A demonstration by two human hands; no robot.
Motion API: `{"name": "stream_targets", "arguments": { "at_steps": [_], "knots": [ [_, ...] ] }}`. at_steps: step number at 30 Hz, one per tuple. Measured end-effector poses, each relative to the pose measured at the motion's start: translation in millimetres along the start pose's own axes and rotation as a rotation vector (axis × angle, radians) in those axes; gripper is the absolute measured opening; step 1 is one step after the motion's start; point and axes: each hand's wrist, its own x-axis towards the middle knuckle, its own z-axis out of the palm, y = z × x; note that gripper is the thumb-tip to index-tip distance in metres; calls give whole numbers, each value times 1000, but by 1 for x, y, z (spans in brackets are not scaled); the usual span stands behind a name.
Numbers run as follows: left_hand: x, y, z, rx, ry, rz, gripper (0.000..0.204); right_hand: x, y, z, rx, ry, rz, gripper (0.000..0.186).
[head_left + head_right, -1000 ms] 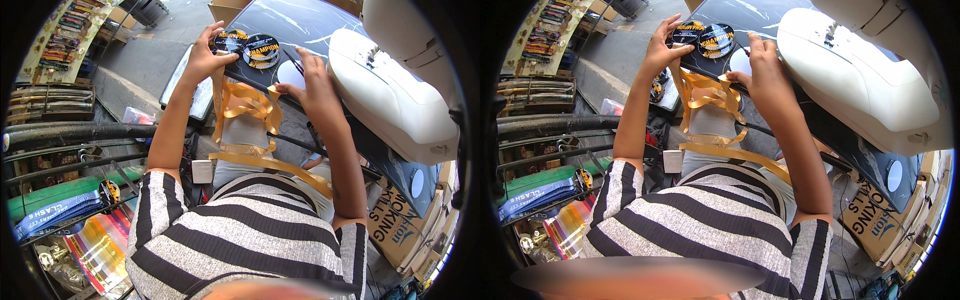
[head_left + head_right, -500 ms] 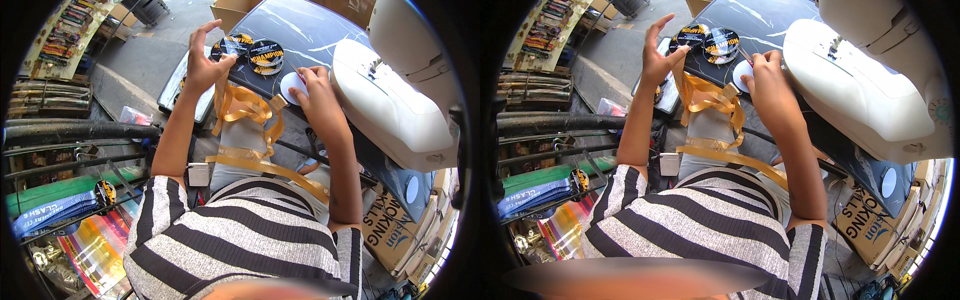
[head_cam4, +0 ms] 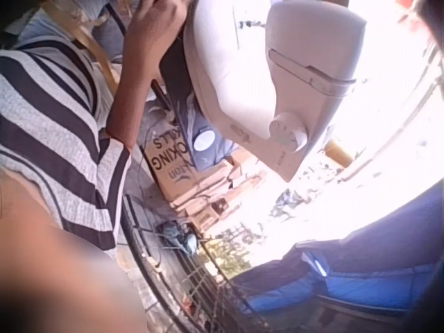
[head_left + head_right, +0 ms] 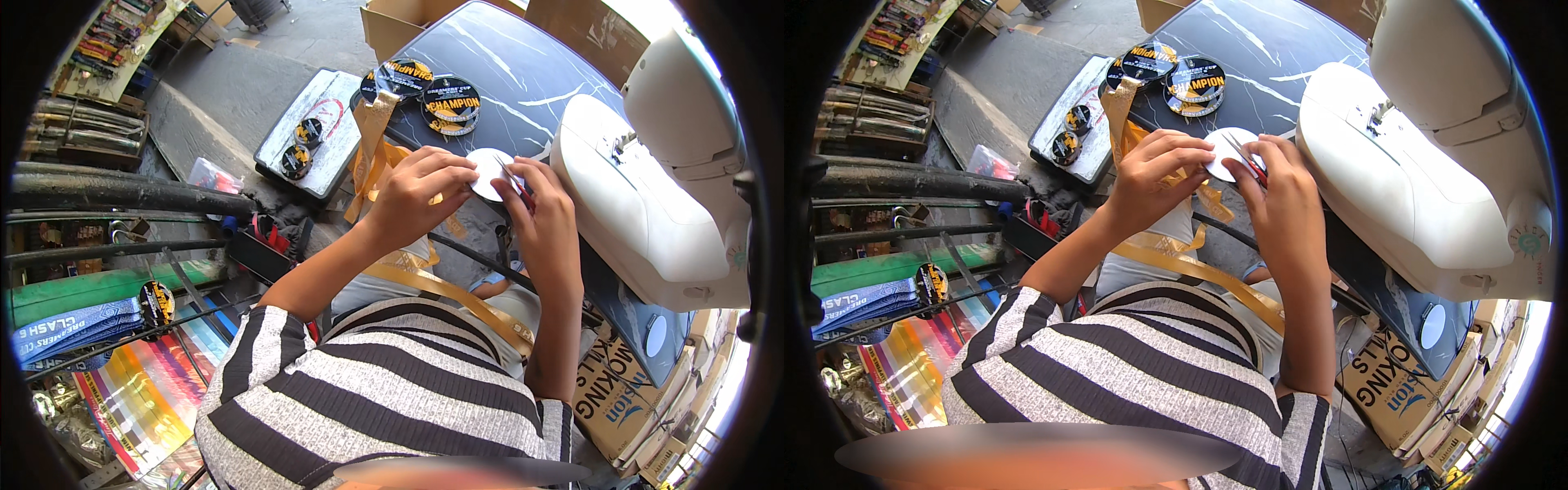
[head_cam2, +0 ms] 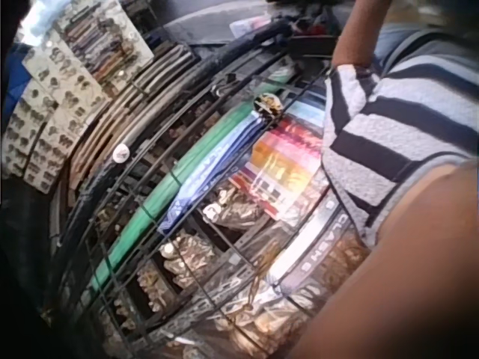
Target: The person threads a sewing machine, then sews a piece of gold ribbon. They cut the ribbon with scissors and rethread the machine.
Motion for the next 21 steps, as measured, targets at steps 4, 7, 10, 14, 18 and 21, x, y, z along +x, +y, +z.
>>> {"name": "stream_targets", "arguments": {
  "at_steps": [4,7,10,14,18,21],
  "knots": [
    [-12,5,-13,-178,99,-197,27,-7,0,-1,208,-15,-8,29],
    [-22,10,-18,-557,73,-511,24,3,-3,8,492,6,20,25],
    [-26,6,-28,-1065,14,-710,22,22,-13,6,703,40,-21,21],
    [-36,-3,-61,-1251,-83,-831,22,84,-24,12,813,89,-147,26],
    [-52,-20,-116,-1221,21,-777,35,157,-19,40,1016,-5,-161,27],
    [-71,-39,-162,-1039,78,-719,39,199,-7,74,923,-12,-212,34]
  ]
}}
